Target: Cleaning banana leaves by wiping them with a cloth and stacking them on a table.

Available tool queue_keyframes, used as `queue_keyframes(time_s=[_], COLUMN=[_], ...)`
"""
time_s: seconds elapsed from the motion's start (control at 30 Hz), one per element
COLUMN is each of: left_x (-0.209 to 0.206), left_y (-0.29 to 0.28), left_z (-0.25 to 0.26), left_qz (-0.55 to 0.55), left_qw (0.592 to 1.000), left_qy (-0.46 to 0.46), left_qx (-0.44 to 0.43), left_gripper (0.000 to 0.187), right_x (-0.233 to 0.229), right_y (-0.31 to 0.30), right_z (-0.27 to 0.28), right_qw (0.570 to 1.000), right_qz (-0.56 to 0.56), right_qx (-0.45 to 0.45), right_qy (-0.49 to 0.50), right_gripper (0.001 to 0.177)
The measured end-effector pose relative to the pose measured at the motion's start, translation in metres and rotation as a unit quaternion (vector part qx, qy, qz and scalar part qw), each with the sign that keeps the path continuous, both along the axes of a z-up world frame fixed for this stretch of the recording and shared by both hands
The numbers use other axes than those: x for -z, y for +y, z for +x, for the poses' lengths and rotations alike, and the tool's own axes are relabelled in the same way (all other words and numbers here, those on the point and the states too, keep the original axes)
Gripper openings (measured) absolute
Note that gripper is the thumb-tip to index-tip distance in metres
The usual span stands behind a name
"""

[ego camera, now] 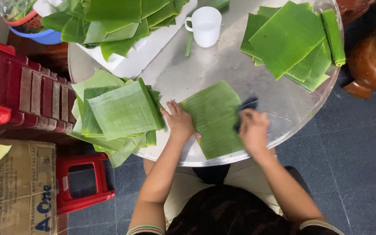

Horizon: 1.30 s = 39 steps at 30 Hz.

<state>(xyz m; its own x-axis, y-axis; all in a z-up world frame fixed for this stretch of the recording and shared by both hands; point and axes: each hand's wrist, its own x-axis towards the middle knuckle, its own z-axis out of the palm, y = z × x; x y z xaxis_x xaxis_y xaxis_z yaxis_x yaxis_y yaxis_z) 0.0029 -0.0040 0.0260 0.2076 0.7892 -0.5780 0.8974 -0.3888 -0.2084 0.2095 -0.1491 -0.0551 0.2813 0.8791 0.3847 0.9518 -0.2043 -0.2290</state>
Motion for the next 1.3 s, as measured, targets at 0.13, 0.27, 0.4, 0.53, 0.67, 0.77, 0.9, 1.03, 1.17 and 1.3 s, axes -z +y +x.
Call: queue_keyframes(time_s=[0.13, 0.27, 0.4, 0.53, 0.67, 0.77, 0.9, 1.03, 1.17, 1.3], left_x=[-0.003, -0.012, -0.003, -0.006, 0.000, 0.002, -0.003, -0.012, -0.004, 0.020], left_y=[-0.003, -0.005, -0.001, -0.003, -0.007, 0.001, -0.001, 0.001, 0.010, 0.025], left_z=[0.002, -0.002, -0.002, 0.002, -0.002, -0.004, 0.001, -0.006, -0.010, -0.010], left_qz=[-0.006, 0.000, -0.003, 0.002, 0.005, 0.007, 0.003, 0.020, 0.056, 0.070], left_qw=[1.000, 1.000, 1.000, 1.000, 1.000, 1.000, 1.000, 0.999, 0.990, 0.987], left_qy=[-0.010, -0.006, -0.005, -0.001, -0.007, -0.005, 0.008, -0.032, -0.121, -0.141], left_qx=[-0.011, -0.018, 0.001, 0.004, -0.011, -0.014, -0.009, -0.010, -0.035, -0.041], left_gripper=[0.134, 0.119, 0.128, 0.132, 0.124, 0.130, 0.130, 0.123, 0.093, 0.088], right_x=[0.041, 0.036, 0.022, -0.002, 0.031, 0.033, 0.066, 0.056, 0.021, -0.002], right_y=[-0.004, -0.020, -0.037, 0.025, 0.095, 0.140, 0.182, 0.169, 0.125, 0.117], right_z=[-0.085, -0.025, 0.049, 0.011, -0.057, -0.039, 0.029, 0.030, 0.000, 0.002], right_qw=[0.974, 0.995, 0.998, 0.988, 0.928, 0.940, 0.981, 0.982, 0.922, 0.896], right_qz=[-0.032, 0.025, 0.030, 0.131, 0.086, 0.029, 0.018, 0.005, 0.013, 0.058], right_qx=[-0.113, -0.092, 0.052, -0.068, -0.355, -0.340, -0.186, -0.146, -0.356, -0.440], right_qy=[0.192, -0.028, -0.033, 0.041, 0.077, 0.018, -0.048, -0.116, -0.149, -0.005], right_gripper=[0.015, 0.015, 0.026, 0.024, 0.026, 0.027, 0.031, 0.029, 0.021, 0.017])
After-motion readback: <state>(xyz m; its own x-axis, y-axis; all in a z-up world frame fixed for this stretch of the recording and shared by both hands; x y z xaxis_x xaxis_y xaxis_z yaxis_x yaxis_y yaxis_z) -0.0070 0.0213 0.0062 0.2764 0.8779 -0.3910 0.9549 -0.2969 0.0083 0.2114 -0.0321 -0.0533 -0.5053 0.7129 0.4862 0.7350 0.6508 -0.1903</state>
